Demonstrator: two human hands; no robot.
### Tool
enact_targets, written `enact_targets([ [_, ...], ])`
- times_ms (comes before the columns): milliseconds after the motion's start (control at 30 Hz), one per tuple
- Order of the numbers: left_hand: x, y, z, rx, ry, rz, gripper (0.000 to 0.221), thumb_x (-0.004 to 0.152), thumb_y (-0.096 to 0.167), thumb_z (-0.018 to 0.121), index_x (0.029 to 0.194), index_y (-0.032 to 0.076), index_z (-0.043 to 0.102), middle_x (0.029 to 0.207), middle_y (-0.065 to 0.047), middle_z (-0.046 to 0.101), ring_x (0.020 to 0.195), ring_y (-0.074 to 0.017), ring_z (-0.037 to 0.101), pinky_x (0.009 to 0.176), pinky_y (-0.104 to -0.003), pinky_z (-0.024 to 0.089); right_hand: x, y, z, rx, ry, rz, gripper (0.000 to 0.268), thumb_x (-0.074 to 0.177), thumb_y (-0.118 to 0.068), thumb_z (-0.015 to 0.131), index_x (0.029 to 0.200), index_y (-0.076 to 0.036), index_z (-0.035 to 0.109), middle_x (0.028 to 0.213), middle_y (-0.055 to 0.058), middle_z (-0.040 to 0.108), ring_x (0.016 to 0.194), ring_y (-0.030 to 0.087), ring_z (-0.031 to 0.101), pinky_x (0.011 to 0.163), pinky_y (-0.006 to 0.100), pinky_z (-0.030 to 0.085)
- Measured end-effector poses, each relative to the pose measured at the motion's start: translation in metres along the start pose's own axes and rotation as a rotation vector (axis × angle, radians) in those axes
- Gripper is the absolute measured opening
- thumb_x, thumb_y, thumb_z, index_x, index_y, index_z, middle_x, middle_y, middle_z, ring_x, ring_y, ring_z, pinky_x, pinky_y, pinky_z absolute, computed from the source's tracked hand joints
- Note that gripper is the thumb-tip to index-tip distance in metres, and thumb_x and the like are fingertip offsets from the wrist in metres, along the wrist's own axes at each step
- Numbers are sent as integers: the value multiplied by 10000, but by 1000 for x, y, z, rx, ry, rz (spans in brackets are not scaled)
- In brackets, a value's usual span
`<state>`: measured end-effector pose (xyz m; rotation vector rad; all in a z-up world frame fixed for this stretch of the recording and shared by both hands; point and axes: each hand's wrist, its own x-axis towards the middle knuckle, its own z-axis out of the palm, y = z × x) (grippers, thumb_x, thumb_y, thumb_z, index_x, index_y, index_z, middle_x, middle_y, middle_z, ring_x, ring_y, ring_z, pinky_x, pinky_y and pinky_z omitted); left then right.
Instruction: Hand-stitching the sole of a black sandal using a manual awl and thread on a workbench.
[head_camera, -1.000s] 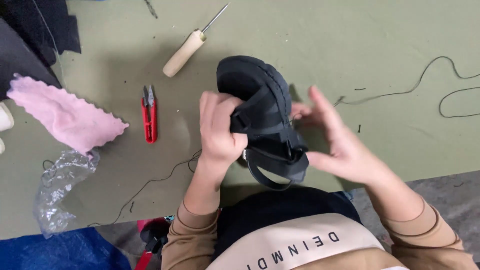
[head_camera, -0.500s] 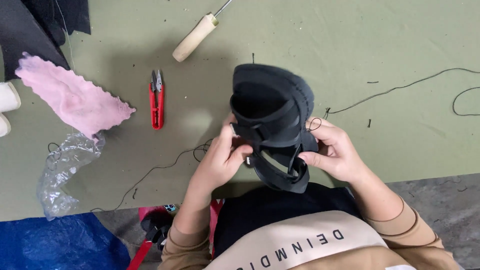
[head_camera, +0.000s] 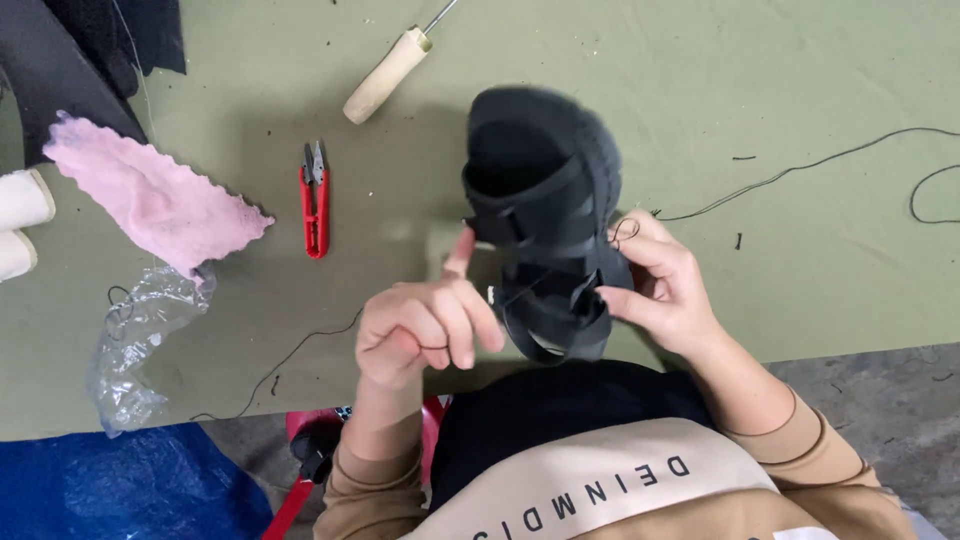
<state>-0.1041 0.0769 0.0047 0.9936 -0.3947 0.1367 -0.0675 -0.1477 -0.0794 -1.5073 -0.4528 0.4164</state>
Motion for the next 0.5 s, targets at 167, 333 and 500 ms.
enact_targets([
  [167,-8,-32,2,-268,-9,-15,385,837,213,407,505,24,456,424,-47,439,410,-171,497,1007,-545,45,24,-51,28,287,161,150,279,748,-213,475,908,14,494,816,75,446,755,112,397,687,221,344],
  [333,-6,-13,-8,-140,65,-43,399,852,229,419,506,31,426,412,-43,382,383,-133,384,882,-540,304,18,-42,29,151,217,157,224,739,-117,472,904,33,497,705,74,467,620,103,374,541,226,337],
  [500,-21,0,-23,-82,137,-45,395,854,232,415,513,34,436,397,-21,314,359,-105,298,697,-478,462,16,-41,30,-9,244,98,271,703,-95,534,940,34,556,624,86,491,555,99,397,496,235,362],
])
